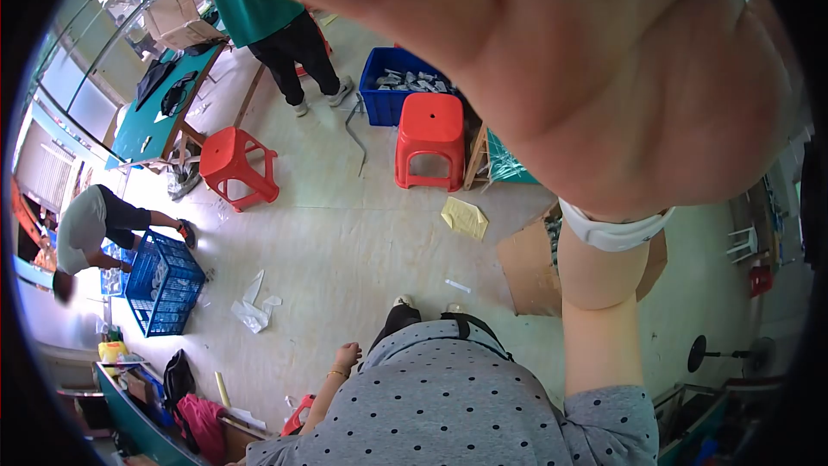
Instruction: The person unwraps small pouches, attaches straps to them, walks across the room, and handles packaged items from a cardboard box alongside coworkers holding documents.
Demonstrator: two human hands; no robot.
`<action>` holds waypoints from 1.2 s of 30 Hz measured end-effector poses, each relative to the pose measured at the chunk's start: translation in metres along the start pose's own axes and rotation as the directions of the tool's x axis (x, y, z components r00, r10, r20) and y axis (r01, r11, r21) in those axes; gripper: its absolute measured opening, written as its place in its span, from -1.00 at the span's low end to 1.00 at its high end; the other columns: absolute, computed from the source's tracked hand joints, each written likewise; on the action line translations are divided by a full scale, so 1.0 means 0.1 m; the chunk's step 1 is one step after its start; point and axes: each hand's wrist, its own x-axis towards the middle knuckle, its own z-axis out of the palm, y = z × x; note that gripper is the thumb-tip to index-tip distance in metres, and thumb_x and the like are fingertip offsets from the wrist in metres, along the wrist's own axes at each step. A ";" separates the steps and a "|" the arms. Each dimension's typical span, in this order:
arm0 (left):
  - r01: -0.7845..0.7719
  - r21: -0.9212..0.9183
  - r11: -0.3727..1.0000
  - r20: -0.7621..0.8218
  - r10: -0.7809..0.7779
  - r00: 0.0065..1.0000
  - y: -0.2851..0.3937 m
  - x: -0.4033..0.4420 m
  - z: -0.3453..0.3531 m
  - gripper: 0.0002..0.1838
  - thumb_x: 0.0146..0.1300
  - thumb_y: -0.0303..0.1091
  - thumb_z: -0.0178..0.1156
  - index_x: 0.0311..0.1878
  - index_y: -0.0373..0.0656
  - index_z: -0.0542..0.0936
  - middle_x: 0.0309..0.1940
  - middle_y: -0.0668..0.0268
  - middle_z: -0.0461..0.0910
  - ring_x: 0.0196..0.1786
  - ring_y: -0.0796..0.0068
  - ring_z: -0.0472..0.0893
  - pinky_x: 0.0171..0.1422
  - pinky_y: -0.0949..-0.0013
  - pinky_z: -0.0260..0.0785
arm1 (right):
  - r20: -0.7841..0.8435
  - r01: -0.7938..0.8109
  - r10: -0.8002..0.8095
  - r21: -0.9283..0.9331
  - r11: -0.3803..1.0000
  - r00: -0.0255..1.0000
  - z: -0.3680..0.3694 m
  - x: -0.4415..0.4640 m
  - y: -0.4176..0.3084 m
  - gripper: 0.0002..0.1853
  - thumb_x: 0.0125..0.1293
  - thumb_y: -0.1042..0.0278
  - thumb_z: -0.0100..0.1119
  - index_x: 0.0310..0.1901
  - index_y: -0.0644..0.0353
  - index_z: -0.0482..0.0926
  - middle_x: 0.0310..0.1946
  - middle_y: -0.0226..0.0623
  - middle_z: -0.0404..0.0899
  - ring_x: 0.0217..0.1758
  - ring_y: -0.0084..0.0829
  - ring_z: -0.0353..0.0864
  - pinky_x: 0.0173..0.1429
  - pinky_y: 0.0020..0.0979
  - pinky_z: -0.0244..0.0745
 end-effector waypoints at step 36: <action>-0.021 0.110 0.994 0.016 0.019 1.000 0.53 -0.07 -0.07 -0.63 0.29 -0.19 0.07 0.05 -0.22 0.54 -0.27 0.31 0.62 -0.36 0.52 0.57 -0.40 0.44 0.38 | -0.233 0.040 -0.035 0.019 0.999 0.972 0.08 -0.11 0.56 -0.11 0.40 -0.31 -0.34 0.43 0.35 -0.18 0.44 0.17 -0.19 0.54 -0.01 -0.17 0.55 -0.02 -0.25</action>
